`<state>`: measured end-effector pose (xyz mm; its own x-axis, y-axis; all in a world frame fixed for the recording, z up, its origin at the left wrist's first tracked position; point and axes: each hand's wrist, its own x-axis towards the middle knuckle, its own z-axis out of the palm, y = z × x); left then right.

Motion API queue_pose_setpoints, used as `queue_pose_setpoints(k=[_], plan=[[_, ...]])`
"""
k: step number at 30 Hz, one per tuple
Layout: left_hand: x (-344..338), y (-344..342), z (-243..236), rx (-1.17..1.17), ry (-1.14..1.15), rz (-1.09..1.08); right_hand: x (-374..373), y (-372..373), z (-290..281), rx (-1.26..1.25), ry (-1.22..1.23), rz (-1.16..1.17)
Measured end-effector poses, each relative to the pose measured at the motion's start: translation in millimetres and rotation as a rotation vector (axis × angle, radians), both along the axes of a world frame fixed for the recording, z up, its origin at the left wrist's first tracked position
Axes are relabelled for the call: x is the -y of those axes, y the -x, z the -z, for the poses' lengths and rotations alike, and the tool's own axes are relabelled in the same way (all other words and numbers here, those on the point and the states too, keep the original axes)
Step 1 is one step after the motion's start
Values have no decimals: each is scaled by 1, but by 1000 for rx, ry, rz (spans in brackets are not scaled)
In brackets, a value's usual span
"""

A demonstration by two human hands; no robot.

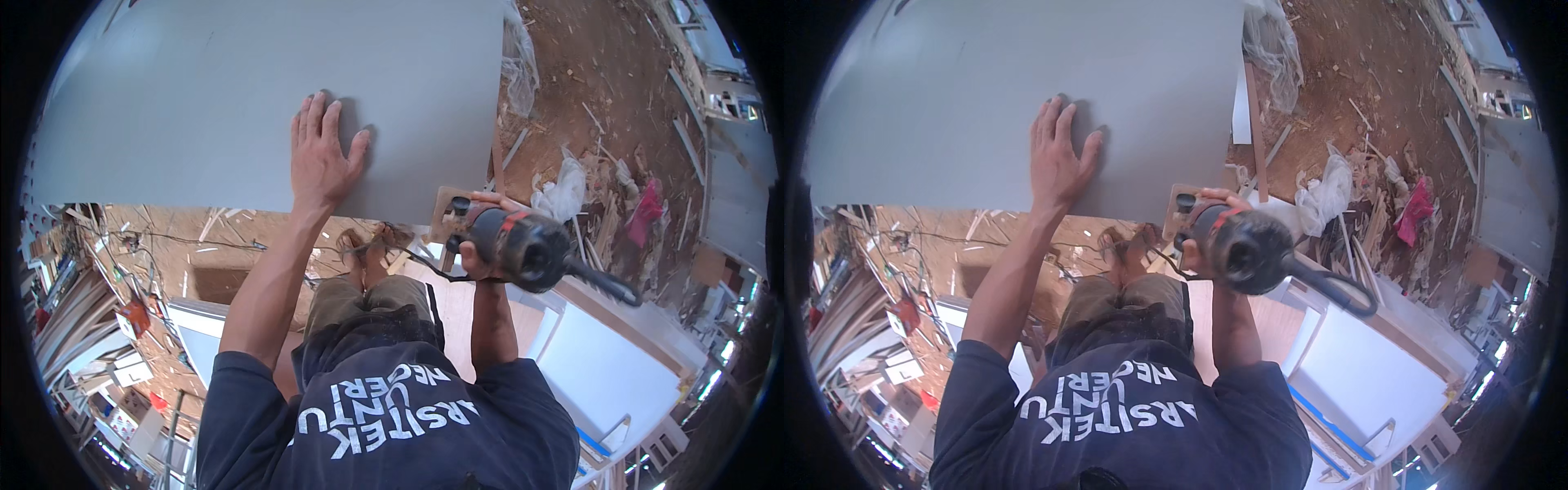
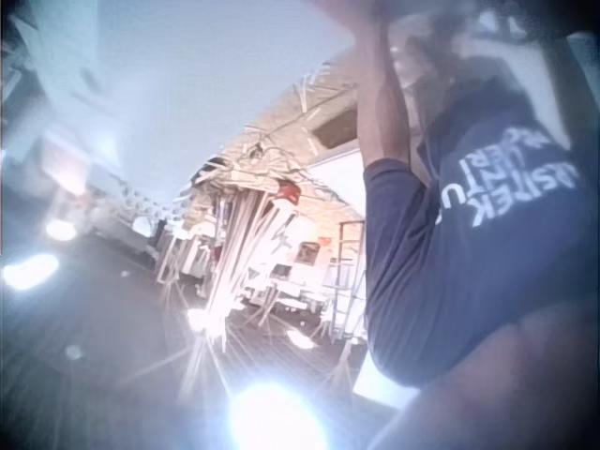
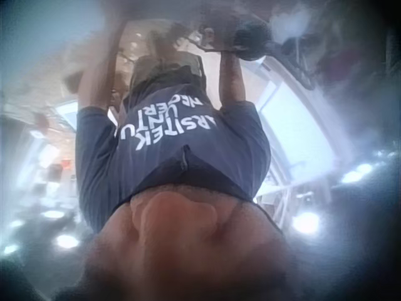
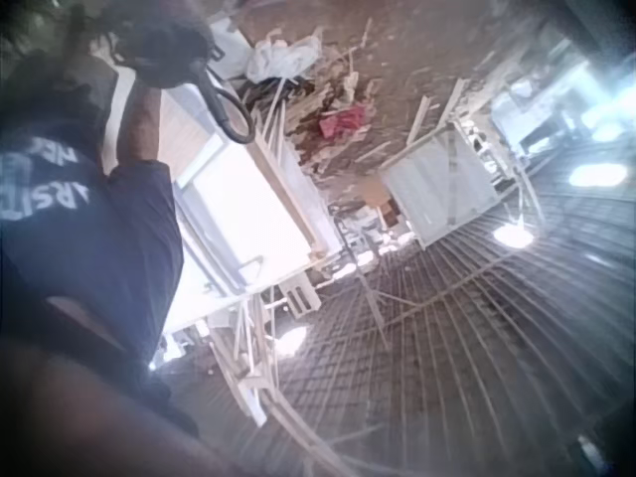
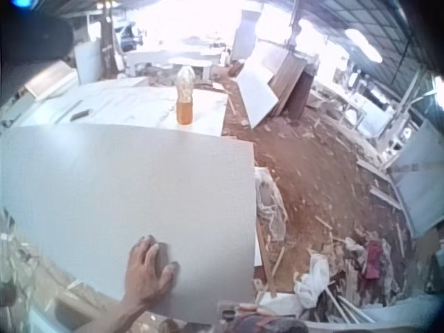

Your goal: The person uses a handheld router to trim the edges of a white laminate board. They guide the tool along the edge by hand, then move the board and continue routing, eventually picking up a roll of tape.

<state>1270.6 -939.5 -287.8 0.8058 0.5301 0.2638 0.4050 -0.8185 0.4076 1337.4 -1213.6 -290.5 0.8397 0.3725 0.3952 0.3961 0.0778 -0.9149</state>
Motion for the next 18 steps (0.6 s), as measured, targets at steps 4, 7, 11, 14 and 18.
queue_pose_setpoints(k=[4, 7, 11, 14, 18], plan=[[-2, 4, 8, 6, -14, -14, -12, -6, -18, -18, 143, 30], [-2, 4, 11, 8, -6, -11, -24, -8, -15, 9, 103, 37], [-3, 4, 13, 14, -7, -9, -37, -23, -8, 15, 15, -28], [-1, 2, 11, 27, 2, 2, -55, -45, -3, 25, -109, -63], [-3, 3, 7, 38, -11, 8, -67, -78, -8, 123, 9, -92]])
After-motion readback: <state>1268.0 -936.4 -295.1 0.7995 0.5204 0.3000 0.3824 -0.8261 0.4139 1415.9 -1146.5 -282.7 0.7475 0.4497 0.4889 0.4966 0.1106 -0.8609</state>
